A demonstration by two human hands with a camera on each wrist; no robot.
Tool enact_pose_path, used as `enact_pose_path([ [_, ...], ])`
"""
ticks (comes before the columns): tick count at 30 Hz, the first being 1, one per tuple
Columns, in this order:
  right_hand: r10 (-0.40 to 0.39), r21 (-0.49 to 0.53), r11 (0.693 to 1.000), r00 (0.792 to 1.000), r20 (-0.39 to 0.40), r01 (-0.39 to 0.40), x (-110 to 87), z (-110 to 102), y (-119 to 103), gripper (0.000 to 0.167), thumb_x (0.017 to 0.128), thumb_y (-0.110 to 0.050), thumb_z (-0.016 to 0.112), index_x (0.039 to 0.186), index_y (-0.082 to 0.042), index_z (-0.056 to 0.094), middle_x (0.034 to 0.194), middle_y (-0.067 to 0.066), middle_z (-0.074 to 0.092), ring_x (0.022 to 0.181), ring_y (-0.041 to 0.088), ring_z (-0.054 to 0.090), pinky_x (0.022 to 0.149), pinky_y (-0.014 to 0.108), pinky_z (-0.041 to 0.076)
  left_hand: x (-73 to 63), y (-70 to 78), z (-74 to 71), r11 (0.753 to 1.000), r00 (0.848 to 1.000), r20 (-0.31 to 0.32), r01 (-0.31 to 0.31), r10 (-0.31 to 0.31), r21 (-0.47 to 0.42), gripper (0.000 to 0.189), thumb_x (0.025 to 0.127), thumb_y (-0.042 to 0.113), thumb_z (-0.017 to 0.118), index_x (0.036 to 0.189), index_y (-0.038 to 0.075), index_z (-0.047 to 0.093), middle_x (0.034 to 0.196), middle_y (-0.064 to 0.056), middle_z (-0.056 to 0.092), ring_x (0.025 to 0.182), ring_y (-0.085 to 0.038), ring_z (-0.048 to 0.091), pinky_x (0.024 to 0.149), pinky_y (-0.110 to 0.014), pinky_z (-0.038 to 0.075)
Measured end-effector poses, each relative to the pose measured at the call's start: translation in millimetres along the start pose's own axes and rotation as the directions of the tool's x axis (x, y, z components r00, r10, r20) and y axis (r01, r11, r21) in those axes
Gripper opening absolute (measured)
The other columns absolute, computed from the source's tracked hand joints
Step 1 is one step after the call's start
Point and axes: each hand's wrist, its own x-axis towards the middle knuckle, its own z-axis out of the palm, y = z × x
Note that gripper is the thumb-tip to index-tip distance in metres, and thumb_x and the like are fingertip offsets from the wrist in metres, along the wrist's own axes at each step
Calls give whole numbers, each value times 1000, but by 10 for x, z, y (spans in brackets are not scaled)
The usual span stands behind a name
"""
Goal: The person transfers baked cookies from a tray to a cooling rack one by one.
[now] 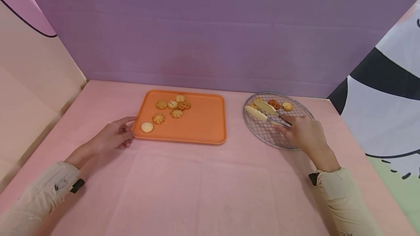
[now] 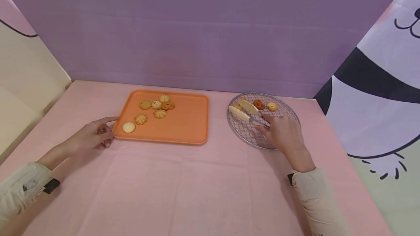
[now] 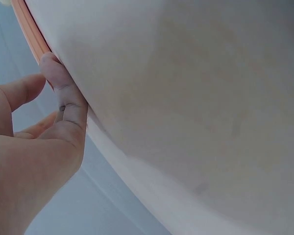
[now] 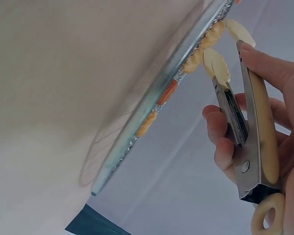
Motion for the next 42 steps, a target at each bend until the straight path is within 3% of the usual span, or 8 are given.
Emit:
enact_pose_path([
  [6, 10, 24, 1000, 1000, -3, -10, -1, -81, -102, 51, 78, -40, 83, 115, -7, 75, 40, -4, 34, 39, 16, 34, 35, 35, 29, -2, 6, 5, 1000, 1000, 4, -7, 7, 12, 58, 100, 3, 56, 152, 0, 32, 88, -15, 59, 70, -19, 61, 59, -30, 58],
  [11, -80, 69, 994, 993, -90, 86, 63, -224, -350, 54, 85, -52, 73, 118, -9, 74, 40, -4, 34, 39, 11, 24, 38, 30, 22, 3, 17, 2, 1000, 1000, 1, -18, 18, 21, 58, 99, 3, 56, 152, -1, 31, 87, -14, 59, 68, -18, 61, 58, -30, 57],
  [15, -139, 78, 986, 983, -118, 149, 95, -261, -540, 57, 88, -59, 66, 115, -9, 76, 43, 1, 45, 38, 12, 31, 38, 31, 24, 4, 28, 3, 1000, 1000, 1, -19, 19, 17, 59, 99, 3, 56, 153, 0, 31, 88, -15, 59, 69, -18, 61, 59, -30, 58],
  [20, -148, 74, 986, 989, -27, 149, 99, -188, -745, 49, 78, -43, 82, 116, -12, 75, 46, -2, 46, 40, 11, 31, 38, 28, 24, -6, 24, 9, 999, 1000, -2, -31, 31, 21, 58, 100, 3, 56, 152, -1, 32, 87, -15, 59, 68, -18, 60, 58, -30, 57],
  [27, -223, 130, 966, 975, -29, 224, 175, -74, -1023, 47, 78, -44, 83, 111, -11, 75, 67, 1, 67, 45, 9, 43, 38, 27, 35, -19, 19, 18, 1000, 1000, 3, -21, 21, 13, 57, 100, 3, 55, 152, -1, 31, 89, -15, 58, 70, -18, 60, 59, -29, 57],
  [33, -287, 107, 952, 958, -25, 288, 271, -29, -1259, 48, 78, -45, 83, 113, -12, 74, 74, 2, 70, 50, 13, 54, 38, 28, 38, -27, 9, 22, 1000, 1000, -2, -19, 19, 6, 57, 100, 3, 56, 151, -1, 32, 89, -15, 58, 70, -18, 60, 59, -29, 57],
  [42, -338, 82, 938, 941, 12, 336, 360, -2, -1554, 50, 83, -48, 78, 121, -17, 72, 71, -3, 67, 52, 11, 55, 39, 25, 35, -26, 22, 13, 999, 999, 2, -38, 38, 15, 57, 100, 3, 55, 151, -2, 32, 87, -15, 59, 70, -18, 61, 58, -29, 57],
])
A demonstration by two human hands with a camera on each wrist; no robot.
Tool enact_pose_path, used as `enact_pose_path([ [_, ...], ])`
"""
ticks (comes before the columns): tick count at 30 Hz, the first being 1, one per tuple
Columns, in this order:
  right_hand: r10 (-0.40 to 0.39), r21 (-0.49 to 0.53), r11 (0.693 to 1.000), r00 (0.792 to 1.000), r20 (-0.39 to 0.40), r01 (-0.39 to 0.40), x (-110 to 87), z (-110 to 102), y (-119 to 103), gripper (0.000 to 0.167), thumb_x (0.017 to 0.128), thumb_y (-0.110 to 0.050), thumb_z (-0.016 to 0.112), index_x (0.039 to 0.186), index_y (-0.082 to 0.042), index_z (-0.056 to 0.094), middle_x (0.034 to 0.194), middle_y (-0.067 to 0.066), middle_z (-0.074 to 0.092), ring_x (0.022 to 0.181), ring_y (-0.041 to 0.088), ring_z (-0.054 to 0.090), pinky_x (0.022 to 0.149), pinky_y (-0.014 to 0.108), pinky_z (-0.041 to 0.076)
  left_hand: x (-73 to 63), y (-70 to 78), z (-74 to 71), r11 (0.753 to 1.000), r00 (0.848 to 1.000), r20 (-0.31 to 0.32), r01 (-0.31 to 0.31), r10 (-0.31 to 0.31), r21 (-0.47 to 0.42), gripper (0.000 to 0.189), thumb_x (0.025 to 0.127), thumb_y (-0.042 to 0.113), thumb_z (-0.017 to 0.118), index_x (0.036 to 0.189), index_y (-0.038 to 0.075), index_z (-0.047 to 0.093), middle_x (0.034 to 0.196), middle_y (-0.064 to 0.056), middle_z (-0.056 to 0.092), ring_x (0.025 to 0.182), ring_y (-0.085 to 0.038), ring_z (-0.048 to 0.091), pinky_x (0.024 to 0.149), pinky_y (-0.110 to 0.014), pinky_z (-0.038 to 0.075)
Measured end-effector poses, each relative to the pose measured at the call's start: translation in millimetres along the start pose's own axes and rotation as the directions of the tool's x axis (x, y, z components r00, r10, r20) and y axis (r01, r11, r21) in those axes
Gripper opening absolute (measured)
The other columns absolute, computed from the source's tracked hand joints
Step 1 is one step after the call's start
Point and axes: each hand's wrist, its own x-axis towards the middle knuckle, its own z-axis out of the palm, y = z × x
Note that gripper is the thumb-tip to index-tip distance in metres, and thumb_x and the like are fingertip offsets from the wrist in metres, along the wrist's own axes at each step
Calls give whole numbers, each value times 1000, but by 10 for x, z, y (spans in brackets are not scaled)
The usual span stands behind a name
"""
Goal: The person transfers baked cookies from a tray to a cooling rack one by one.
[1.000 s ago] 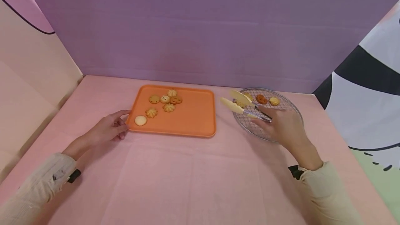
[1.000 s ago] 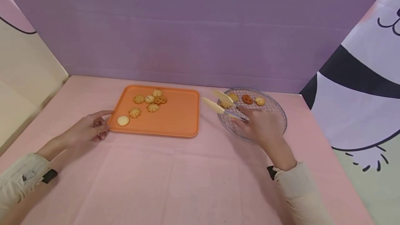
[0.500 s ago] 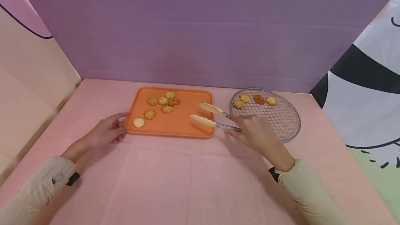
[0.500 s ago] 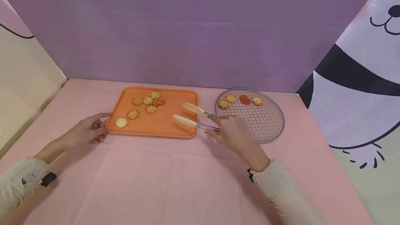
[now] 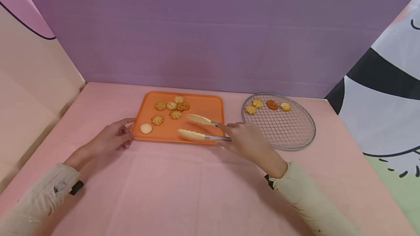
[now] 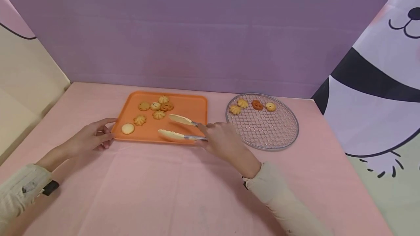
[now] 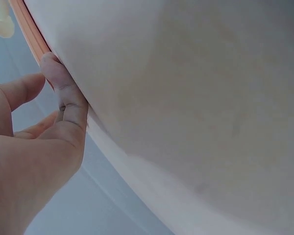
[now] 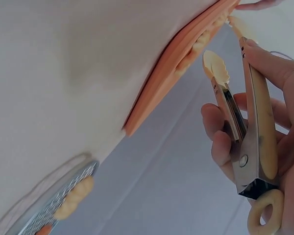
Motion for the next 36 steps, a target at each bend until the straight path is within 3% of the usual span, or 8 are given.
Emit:
enact_pose_path([
  [6, -49, 5, 999, 999, -22, 49, 129, 52, -137, 52, 83, -50, 77, 124, -19, 70, 68, -2, 65, 52, 14, 57, 39, 26, 35, 0, 12, -5, 1000, 1000, 1, -11, 11, 10, 57, 100, 2, 55, 151, -1, 32, 86, -15, 59, 69, -18, 61, 58, -30, 57],
  [13, -72, 11, 997, 997, 2, 72, 301, 130, -262, 52, 85, -50, 75, 124, -17, 69, 77, 0, 69, 57, 19, 62, 43, 33, 46, -2, 27, 0, 1000, 1000, 2, 5, -5, -4, 57, 100, 3, 56, 151, -1, 32, 88, -15, 58, 69, -18, 60, 58, -29, 57],
  [23, -103, 6, 995, 995, -8, 103, 522, 255, -395, 56, 85, -49, 76, 128, -16, 67, 78, 1, 69, 58, 17, 61, 43, 28, 45, -4, 36, -16, 1000, 1000, 1, 21, -21, -1, 58, 99, 3, 56, 152, 0, 32, 88, -15, 59, 69, -19, 61, 59, -30, 58],
  [29, -59, 17, 998, 998, 1, 59, 600, 309, -497, 55, 83, -49, 78, 125, -14, 70, 68, 0, 63, 53, 14, 53, 42, 27, 41, -37, 84, -12, 1000, 1000, 0, 16, -16, -2, 58, 99, 3, 57, 151, -2, 32, 87, -15, 59, 69, -19, 61, 59, -30, 57],
  [36, 59, 58, 996, 988, 142, -67, 679, 301, -541, 49, 85, -52, 74, 115, -13, 74, 66, -2, 58, 52, 12, 49, 41, 26, 37, -21, 70, -2, 1000, 1000, 1, 15, -15, -2, 59, 99, 3, 56, 152, -2, 31, 88, -15, 59, 70, -19, 60, 59, -29, 57],
])
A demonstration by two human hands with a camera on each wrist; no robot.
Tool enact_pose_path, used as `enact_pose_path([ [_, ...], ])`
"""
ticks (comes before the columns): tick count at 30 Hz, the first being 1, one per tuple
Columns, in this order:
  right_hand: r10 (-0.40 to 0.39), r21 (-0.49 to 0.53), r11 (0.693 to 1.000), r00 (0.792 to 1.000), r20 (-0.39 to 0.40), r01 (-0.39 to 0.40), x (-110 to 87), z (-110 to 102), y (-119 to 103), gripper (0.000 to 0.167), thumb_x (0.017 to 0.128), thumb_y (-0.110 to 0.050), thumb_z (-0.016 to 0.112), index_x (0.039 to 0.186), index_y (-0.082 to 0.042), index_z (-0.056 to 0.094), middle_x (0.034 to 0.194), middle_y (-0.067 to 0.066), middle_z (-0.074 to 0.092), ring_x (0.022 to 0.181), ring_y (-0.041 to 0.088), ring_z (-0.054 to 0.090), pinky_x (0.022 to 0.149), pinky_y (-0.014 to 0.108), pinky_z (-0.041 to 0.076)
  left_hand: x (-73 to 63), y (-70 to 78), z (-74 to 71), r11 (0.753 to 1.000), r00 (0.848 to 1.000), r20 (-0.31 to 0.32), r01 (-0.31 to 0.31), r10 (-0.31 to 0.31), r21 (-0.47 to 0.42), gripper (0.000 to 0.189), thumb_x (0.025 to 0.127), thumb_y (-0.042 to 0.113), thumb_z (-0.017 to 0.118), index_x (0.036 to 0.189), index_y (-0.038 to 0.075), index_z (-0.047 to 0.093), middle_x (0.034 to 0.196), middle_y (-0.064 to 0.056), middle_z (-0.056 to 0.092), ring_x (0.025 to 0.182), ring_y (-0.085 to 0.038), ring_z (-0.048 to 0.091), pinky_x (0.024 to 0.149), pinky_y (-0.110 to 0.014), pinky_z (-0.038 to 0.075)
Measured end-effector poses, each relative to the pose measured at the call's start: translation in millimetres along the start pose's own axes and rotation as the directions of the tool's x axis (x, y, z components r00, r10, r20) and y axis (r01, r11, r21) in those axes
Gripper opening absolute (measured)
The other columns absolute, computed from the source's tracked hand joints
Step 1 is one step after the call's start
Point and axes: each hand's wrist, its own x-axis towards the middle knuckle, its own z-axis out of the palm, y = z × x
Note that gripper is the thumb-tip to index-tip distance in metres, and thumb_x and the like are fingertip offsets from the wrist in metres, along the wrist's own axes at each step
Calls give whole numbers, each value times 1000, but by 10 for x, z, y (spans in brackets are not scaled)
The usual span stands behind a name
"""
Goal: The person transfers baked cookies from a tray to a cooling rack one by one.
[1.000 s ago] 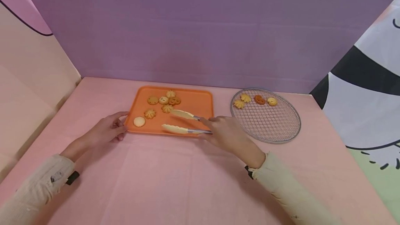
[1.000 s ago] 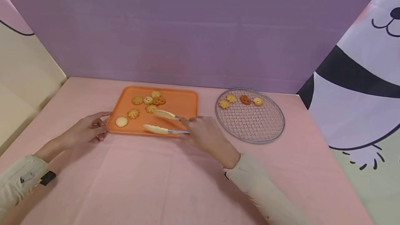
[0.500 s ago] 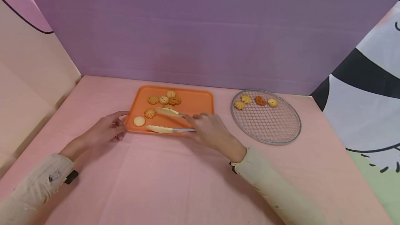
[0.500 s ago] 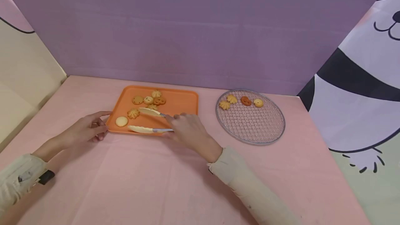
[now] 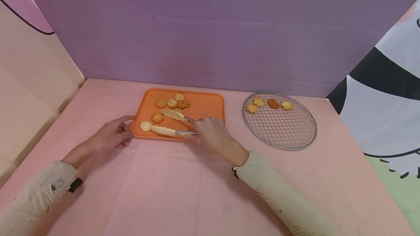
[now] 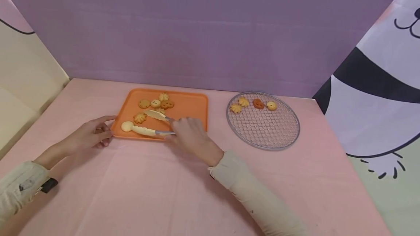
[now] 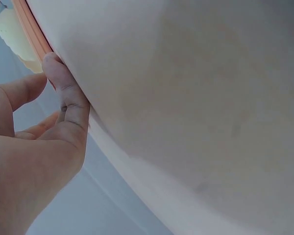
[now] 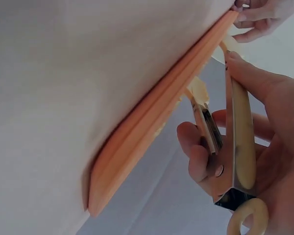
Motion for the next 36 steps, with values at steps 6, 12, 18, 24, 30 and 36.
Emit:
enact_pose_path([
  [6, 7, 13, 1000, 1000, 22, -7, 59, -16, -5, 51, 85, -52, 74, 116, -13, 73, 64, -3, 56, 51, 11, 47, 40, 24, 35, -3, -2, 2, 1000, 1000, -2, 1, -1, 1, 59, 99, 4, 57, 152, -1, 31, 89, -15, 59, 70, -18, 60, 58, -29, 57],
  [12, 7, 30, 1000, 999, 46, -9, 132, -6, -40, 55, 85, -57, 70, 119, -14, 72, 62, -5, 54, 51, 10, 44, 41, 23, 32, -15, -12, 3, 1000, 1000, -4, -3, 3, 13, 59, 99, 4, 58, 151, -2, 31, 88, -14, 59, 69, -19, 60, 58, -28, 57],
  [18, 17, 46, 999, 998, 63, -20, 207, 26, -48, 55, 86, -56, 70, 120, -13, 72, 60, -3, 52, 50, 11, 45, 40, 24, 31, 3, -36, 8, 1000, 1000, 1, 1, -1, 21, 58, 99, 3, 57, 151, -1, 32, 88, -15, 59, 69, -19, 61, 58, -29, 57],
  [24, 42, 69, 996, 995, 90, -49, 271, 40, 7, 53, 89, -53, 69, 128, -18, 69, 59, -3, 50, 49, 12, 44, 40, 25, 31, 0, -24, -1, 1000, 1000, 1, -12, 12, 28, 57, 99, 4, 57, 150, -2, 33, 88, -15, 60, 69, -18, 61, 58, -29, 57],
  [30, 56, 127, 990, 996, 71, -65, 284, 66, 46, 50, 89, -48, 71, 128, -17, 70, 61, -1, 57, 50, 11, 43, 40, 24, 32, 21, -26, -20, 999, 1000, 6, -9, 9, 37, 56, 99, 5, 57, 151, 0, 34, 88, -14, 61, 71, -20, 61, 60, -29, 58],
  [36, 41, 35, 998, 997, 64, -43, 272, 82, -10, 49, 87, -53, 72, 120, -17, 73, 60, -3, 57, 50, 11, 48, 41, 26, 35, 11, -35, -19, 1000, 1000, 11, 1, -1, 28, 58, 100, 5, 57, 151, -2, 32, 89, -14, 61, 71, -19, 61, 60, -29, 57],
])
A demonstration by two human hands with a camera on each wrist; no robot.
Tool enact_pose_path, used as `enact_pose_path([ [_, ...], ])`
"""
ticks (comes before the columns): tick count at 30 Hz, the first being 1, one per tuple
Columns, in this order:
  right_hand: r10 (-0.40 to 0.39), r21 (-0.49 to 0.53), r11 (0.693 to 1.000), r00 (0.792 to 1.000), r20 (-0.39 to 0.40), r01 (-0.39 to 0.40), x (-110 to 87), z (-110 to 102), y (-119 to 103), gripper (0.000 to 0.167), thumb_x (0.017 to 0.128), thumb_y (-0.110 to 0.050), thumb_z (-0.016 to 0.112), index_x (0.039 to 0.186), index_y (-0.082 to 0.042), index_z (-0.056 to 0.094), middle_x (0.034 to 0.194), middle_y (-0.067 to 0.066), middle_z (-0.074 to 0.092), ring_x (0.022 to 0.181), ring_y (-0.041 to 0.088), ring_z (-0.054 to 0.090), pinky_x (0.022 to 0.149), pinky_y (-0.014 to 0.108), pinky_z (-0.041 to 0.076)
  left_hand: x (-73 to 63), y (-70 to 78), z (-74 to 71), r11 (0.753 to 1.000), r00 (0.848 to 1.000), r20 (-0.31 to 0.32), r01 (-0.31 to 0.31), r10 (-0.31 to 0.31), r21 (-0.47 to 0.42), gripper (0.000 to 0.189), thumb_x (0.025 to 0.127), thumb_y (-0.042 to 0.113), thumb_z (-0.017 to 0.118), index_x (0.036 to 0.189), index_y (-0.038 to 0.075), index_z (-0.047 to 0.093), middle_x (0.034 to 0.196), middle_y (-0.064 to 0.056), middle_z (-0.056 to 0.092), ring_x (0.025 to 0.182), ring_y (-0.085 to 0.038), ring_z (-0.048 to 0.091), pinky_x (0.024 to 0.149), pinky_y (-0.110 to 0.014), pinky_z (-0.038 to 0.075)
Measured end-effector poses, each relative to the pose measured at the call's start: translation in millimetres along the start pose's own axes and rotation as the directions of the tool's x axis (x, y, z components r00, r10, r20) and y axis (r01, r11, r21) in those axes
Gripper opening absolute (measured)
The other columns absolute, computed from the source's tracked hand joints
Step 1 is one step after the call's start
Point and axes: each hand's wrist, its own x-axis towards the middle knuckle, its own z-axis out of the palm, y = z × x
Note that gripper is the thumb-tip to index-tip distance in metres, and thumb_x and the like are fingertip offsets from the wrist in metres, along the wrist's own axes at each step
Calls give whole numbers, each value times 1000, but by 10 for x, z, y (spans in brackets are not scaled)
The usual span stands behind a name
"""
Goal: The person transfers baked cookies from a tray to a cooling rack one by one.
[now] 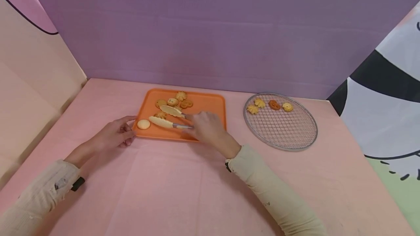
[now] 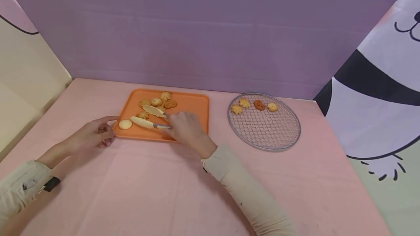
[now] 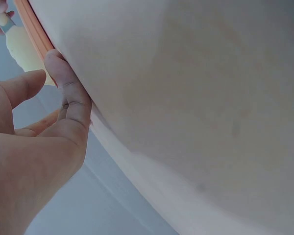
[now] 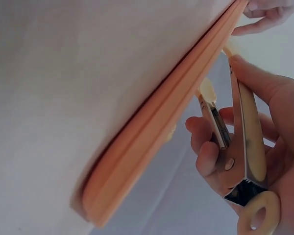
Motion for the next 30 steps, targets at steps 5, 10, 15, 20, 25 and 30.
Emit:
enact_pose_path([
  [5, -28, -67, 997, 1000, -5, 28, -21, 3, -85, 51, 86, -56, 71, 116, -15, 73, 61, -2, 58, 48, 11, 50, 40, 27, 37, -21, 14, 13, 1000, 1000, 0, -1, 1, -10, 59, 100, 5, 57, 151, -3, 31, 90, -14, 61, 71, -19, 60, 59, -28, 57],
  [10, -41, -83, 996, 999, -27, 39, -33, 3, -114, 41, 87, -47, 74, 108, -12, 73, 60, -2, 57, 50, 11, 50, 41, 26, 37, -16, 13, 17, 1000, 1000, 6, 6, -6, -10, 59, 100, 6, 57, 152, -2, 30, 91, -14, 61, 71, -19, 61, 59, -28, 57],
  [15, -77, -108, 992, 995, -66, 70, -27, 27, -121, 35, 89, -43, 74, 101, -11, 73, 60, 0, 58, 49, 12, 51, 41, 27, 40, -35, 28, 3, 1000, 1000, 8, 10, -10, -13, 59, 100, 5, 56, 152, -1, 30, 91, -15, 60, 72, -20, 60, 61, -28, 57],
  [20, -110, -155, 983, 992, -68, 98, -23, 37, -156, 35, 89, -44, 73, 105, -13, 74, 60, -1, 61, 47, 11, 50, 40, 26, 39, -79, -12, 9, 1000, 1000, -1, 20, -20, -12, 59, 100, 5, 57, 152, -2, 31, 90, -14, 60, 72, -19, 60, 60, -28, 57],
  [25, -110, -121, 987, 993, -48, 104, -33, 0, -121, 39, 90, -43, 72, 114, -12, 74, 58, 0, 60, 46, 10, 49, 40, 26, 39, -54, -20, 15, 1000, 1000, -1, -6, 6, -10, 60, 99, 6, 58, 152, -1, 31, 90, -13, 61, 72, -18, 61, 60, -29, 57],
  [30, -86, -78, 993, 996, -11, 85, -65, -48, -44, 43, 90, -44, 72, 121, -13, 72, 58, -1, 58, 47, 10, 47, 40, 27, 37, -20, 7, 5, 1000, 1000, 13, -13, 13, -2, 60, 99, 6, 58, 152, -1, 31, 89, -13, 61, 72, -18, 61, 60, -29, 57],
])
